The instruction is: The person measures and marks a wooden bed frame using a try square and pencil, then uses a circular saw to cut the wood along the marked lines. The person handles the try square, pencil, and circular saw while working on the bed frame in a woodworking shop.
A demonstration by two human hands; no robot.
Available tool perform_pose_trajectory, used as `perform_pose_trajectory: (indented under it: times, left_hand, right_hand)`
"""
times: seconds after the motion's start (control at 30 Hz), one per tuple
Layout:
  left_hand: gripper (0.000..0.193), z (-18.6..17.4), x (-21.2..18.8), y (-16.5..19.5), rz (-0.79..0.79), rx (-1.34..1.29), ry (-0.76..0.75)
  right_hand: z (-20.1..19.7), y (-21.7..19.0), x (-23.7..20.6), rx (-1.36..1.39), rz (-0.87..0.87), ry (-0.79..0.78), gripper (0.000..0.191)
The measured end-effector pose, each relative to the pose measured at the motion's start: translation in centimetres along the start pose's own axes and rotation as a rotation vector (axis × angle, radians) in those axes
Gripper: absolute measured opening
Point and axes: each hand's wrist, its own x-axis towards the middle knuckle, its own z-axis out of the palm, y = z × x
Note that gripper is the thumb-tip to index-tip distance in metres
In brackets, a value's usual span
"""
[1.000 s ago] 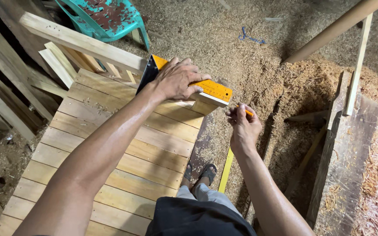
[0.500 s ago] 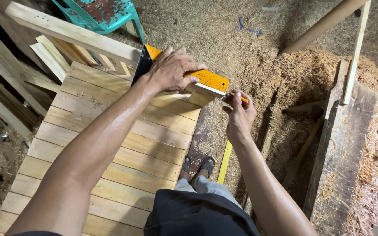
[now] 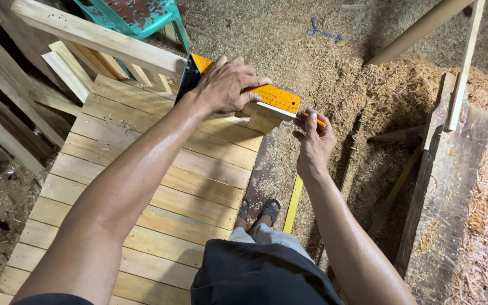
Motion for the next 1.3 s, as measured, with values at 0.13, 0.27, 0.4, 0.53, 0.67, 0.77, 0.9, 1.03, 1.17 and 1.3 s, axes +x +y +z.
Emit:
perform_pose_trajectory:
  times: [0.13, 0.27, 0.4, 0.53, 0.67, 0.77, 0.9, 1.03, 1.17, 1.3]
  left_hand:
    - [0.046, 0.4, 0.0, -0.1, 0.017, -0.024, 0.037]
    - [0.047, 0.8, 0.2, -0.2, -0.007, -0.031, 0.039]
    - [0.046, 1.0, 0.1, -0.4, -0.009, -0.032, 0.069]
    - [0.046, 0.7, 0.0, -0.4, -0.019, -0.057, 0.05]
    - [0.048, 0.0, -0.2, -0.2, -0.001, -0.041, 0.063]
    - [0.046, -0.3, -0.4, -0.1, -0.006, -0.042, 0.046]
    - [0.047, -0.5, -0.5, 0.0, 0.0, -0.034, 0.038]
    - [0.05, -0.4, -0.3, -0.1, 0.021, -0.023, 0.034]
    - [0.05, -0.3, -0.2, -0.2, 0.02, -0.002, 0.02]
    - [0.05, -0.4, 0.0, 0.0, -0.006, 0.014, -0.018]
  right_hand:
    - [0.0, 0.0, 0.1, -0.039, -0.018, -0.021, 0.023]
    - [0.0, -0.1, 0.2, -0.051, 0.008, 0.003, 0.022]
    - [0.0, -0.2, 0.3, -0.042, -0.006, -0.018, 0.021]
    - [0.0, -0.3, 0.3, -0.053, 0.002, -0.007, 0.021]
    - [0.1, -0.2, 0.3, -0.019, -0.001, -0.012, 0.021]
    - [0.1, 0.0, 0.2, -0.03, -0.02, -0.018, 0.021]
    - [-0.1, 0.3, 0.3, -0.086, -0.025, -0.016, 0.022]
    - [-0.2, 0.5, 0.4, -0.096, -0.051, -0.025, 0.021]
    - [-0.3, 0.5, 0.6, -0.094, -0.03, 0.006, 0.022]
    - [-0.2, 0.4, 0.7, -0.04, -0.014, 0.0, 0.021]
